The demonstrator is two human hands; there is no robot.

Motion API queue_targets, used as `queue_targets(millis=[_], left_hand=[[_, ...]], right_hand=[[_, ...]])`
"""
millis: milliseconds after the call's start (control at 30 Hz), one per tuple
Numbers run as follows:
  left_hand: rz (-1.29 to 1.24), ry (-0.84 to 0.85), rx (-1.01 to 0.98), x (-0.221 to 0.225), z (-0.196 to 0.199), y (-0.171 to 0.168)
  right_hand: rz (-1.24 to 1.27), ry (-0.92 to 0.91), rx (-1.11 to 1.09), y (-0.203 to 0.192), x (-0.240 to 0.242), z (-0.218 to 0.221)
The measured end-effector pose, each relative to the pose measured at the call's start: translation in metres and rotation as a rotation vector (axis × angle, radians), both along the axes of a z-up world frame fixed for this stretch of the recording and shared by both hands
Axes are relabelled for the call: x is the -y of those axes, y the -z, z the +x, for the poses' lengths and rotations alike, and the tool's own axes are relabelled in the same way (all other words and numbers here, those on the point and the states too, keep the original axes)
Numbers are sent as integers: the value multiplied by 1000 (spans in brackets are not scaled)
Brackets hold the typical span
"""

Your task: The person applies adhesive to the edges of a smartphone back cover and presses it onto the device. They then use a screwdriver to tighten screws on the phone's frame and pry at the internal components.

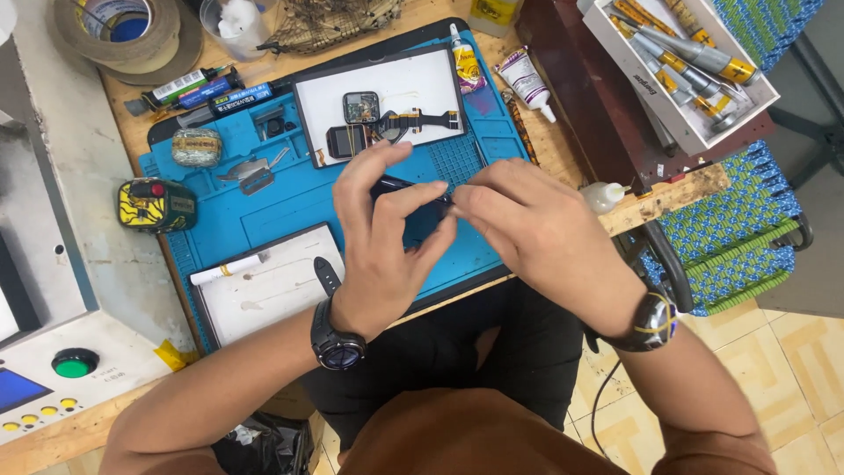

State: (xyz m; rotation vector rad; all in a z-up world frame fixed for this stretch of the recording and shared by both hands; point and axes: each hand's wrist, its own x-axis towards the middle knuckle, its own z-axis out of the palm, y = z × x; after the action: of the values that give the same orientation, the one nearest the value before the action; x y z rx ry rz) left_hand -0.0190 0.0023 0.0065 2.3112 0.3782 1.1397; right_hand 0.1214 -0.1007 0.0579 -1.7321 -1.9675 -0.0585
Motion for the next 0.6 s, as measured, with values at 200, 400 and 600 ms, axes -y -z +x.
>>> queue_targets(millis=[200,400,600], left_hand=[[27,70,-43,1,-4,-4],[57,94,-44,0,-5,-5],[76,71,-32,-1,-4,-3]], right_hand=[[141,2,-199,16,0,-4],[242,15,-332,26,1,-10],[254,60,-388,35,1,-12]])
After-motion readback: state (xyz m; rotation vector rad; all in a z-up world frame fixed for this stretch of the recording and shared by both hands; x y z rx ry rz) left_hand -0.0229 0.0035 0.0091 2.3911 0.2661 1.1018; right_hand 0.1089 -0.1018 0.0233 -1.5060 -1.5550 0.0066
